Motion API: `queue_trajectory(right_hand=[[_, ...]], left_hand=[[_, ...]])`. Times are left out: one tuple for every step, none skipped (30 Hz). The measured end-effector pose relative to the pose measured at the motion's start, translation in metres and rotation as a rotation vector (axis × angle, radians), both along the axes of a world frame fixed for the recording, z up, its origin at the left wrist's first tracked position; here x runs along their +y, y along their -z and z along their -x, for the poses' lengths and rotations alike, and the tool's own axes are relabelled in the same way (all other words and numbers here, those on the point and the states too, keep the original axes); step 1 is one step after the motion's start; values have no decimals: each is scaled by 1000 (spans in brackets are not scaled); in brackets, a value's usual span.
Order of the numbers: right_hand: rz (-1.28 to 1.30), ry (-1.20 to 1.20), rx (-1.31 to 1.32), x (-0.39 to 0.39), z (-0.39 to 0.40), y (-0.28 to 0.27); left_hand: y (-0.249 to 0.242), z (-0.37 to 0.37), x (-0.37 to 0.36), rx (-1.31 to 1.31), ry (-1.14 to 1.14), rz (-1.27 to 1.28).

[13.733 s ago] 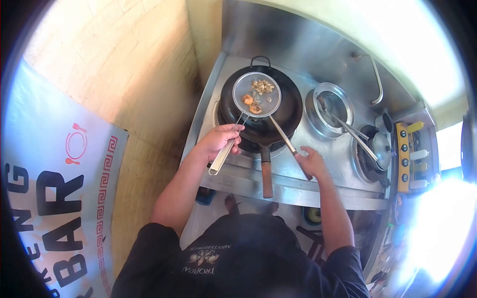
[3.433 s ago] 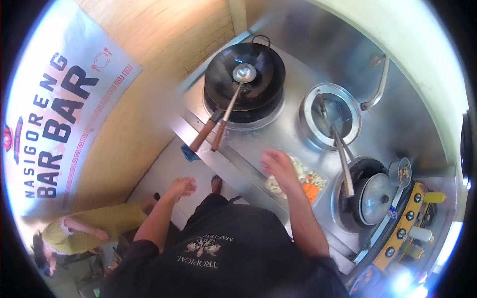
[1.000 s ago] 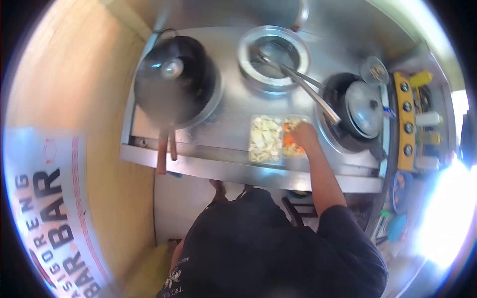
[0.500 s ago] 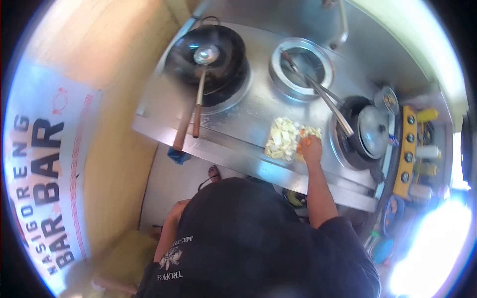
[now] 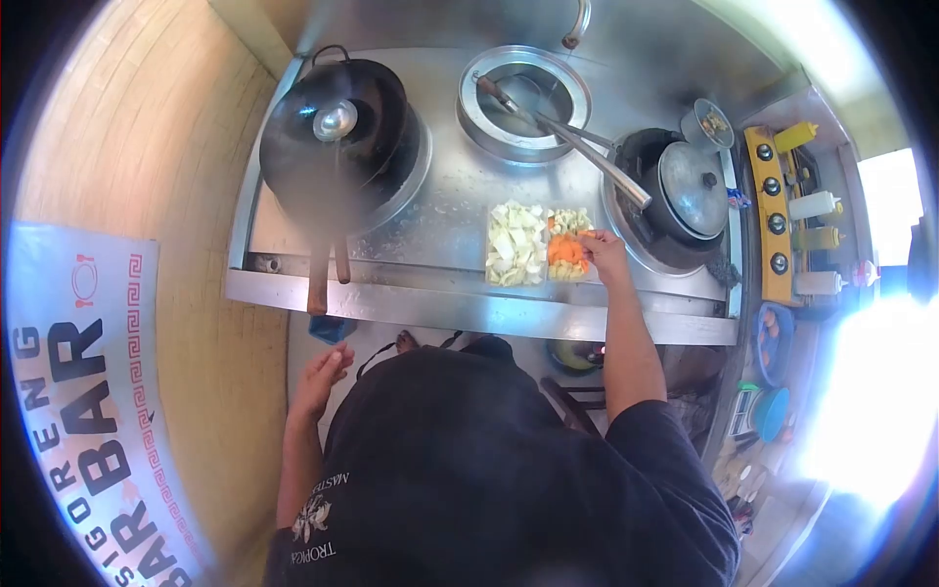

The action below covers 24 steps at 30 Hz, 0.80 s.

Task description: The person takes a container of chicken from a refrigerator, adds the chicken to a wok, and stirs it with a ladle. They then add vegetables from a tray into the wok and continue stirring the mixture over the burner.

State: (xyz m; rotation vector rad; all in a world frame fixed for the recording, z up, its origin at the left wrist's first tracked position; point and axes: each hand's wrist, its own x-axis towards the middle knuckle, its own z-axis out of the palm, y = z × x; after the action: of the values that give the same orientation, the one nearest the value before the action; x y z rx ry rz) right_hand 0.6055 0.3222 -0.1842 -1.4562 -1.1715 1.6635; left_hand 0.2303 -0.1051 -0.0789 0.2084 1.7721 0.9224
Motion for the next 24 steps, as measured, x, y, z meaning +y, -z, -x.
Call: queue_trajectory(right_hand=[[-30, -69, -94, -1, -1, 2], [-62, -139, -188, -1, -1, 4], [-66, -137, -185, -1, 1, 3], [-90, -185, -307, 0, 5, 2], [-112, -236, -430, 0, 7, 2], [-113, -238, -428, -2, 10, -2], [-289, -314, -641, -4, 13, -5], [-475, -391, -847, -6, 22, -9], [-487, -410, -828, -10, 27, -9], [-547, -453, -915, -14, 27, -10], [-614, -491, -1004, -15, 26, -11], [-637, -497, -1009, -18, 26, -15], [-658, -502, -1016, -22, 27, -19], [-610, -500, -1091, -24, 30, -26], [-559, -494, -1170, -26, 31, -32], [-576, -504, -1167, -26, 26, -29], [-617, -468, -1089, -25, 19, -25], [-653, -428, -1013, -26, 14, -22], [-662, -426, -1017, -28, 11, -21], [-674, -390, -973, -27, 10, -19], [-686, -356, -927, -25, 9, -20], [-699, -356, -927, -24, 16, -28], [-659, -311, -783, -27, 28, -33], [-609, -257, -642, -39, 42, -47]], left_hand=[[-9, 1, 13, 29, 49, -86], [-17, 1, 23, 59, 99, -174], [-22, 3, 31, 62, 101, -178], [-26, 4, 38, 65, 132, -206], [-29, 4, 43, 66, 161, -232], [-34, 3, 47, 69, 158, -232], [-41, 2, 50, 41, 157, -259], [-46, 2, 54, 19, 150, -288], [-48, 3, 57, 36, 127, -286], [-48, 4, 61, 34, 135, -253], [-48, 6, 67, 30, 143, -224], [-47, 7, 73, 47, 114, -230], [-45, 8, 78, -15, 90, -191], [-43, 8, 84, -81, 70, -156], [-43, 7, 92, -74, 50, -164], [-43, 6, 100, -140, -22, -187], [-41, 4, 106, -208, -89, -211], [-40, 1, 113, -210, -94, -219], [-37, -2, 120, -251, -206, -234], [-34, -2, 125, -293, -317, -251], [-24, 1, 128, -295, -318, -261], [-11, 4, 133, -335, -328, -313], [0, 8, 133, -373, -338, -364], [-2, 10, 130, -374, -330, -369]])
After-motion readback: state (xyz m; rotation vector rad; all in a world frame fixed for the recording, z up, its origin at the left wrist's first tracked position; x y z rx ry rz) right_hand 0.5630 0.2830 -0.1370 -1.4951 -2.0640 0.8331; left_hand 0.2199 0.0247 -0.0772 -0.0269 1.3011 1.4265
